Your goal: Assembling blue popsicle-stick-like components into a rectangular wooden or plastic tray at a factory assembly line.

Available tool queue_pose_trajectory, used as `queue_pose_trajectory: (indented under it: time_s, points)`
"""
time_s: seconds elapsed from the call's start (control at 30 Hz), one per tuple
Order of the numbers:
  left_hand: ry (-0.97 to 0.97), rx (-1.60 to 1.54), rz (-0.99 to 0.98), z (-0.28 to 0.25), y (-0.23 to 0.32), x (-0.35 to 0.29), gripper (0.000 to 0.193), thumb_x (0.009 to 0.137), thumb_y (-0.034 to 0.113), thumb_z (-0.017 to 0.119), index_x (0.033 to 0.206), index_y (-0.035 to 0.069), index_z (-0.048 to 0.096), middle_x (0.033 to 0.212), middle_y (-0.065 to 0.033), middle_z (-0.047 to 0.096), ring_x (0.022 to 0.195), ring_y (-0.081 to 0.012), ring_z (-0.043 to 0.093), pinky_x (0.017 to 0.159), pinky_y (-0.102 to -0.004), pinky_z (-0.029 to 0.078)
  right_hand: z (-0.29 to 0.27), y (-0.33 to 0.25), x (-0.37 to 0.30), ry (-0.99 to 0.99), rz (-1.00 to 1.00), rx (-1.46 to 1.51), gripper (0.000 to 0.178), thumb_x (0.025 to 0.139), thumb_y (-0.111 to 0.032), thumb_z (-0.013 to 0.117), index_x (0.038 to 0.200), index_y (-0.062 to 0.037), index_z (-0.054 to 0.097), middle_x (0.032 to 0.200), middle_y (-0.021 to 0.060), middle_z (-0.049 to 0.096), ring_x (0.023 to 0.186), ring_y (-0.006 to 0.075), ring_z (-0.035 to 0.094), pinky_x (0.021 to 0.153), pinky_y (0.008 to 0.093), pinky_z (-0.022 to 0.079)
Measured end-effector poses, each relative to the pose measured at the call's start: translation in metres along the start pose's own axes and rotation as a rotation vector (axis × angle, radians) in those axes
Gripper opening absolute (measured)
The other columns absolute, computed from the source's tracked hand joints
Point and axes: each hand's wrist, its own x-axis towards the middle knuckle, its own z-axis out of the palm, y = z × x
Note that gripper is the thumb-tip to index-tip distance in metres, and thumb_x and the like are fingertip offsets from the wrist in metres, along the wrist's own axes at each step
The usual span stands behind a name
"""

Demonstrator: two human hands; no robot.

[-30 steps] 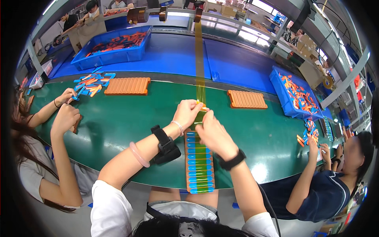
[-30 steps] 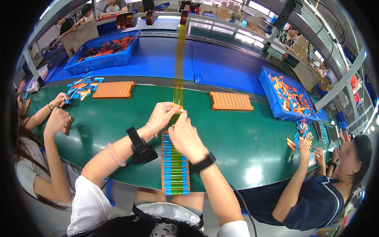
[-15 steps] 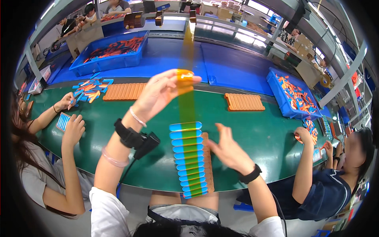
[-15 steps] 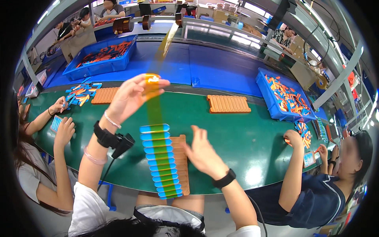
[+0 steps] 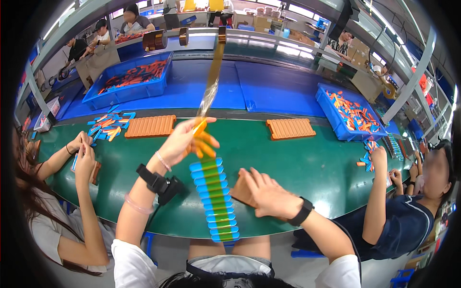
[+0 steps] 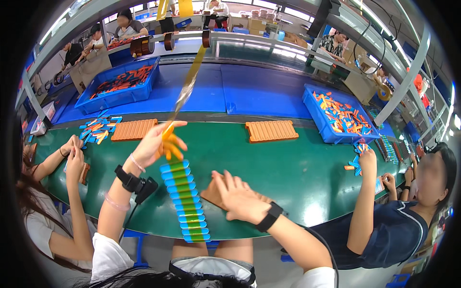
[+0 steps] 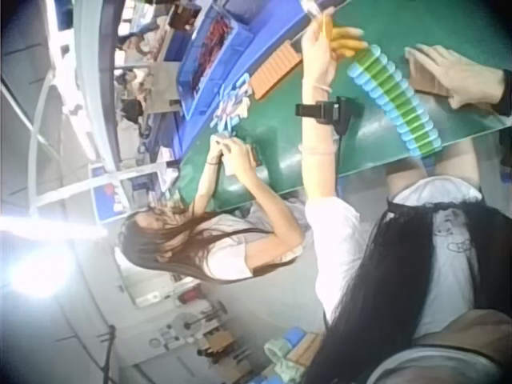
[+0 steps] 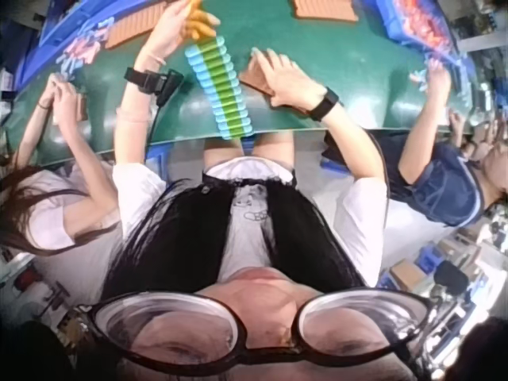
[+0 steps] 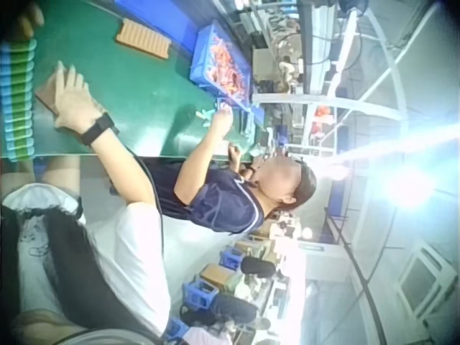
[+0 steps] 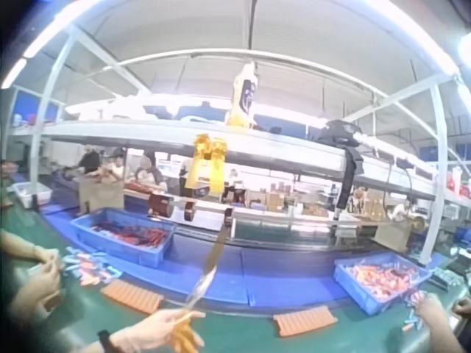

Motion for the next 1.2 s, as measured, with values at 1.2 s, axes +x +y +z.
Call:
queue_pose_trajectory:
  time_s: [1.2]
  points:
    - [0.175, -0.588, -0.386, 0.047, -0.048, -0.059, 0.037, 0.09, 0.024, 0.032, 0.113, -0.003, 0.043, 0.108, -0.0155, 0.053, 0.097, -0.0248, 0.052, 0.086, -0.0375, 0.042, -0.054, 0.186, 0.077, -0.102, 0.446, -0.338, 0.071, 0.048, -0.007, 0.076, 0.111, -0.0066, 0.042, 0.114, 0.0072, 0.046, 0.112, 0.0251, 0.041, 0.09, 0.0437, 0.035]
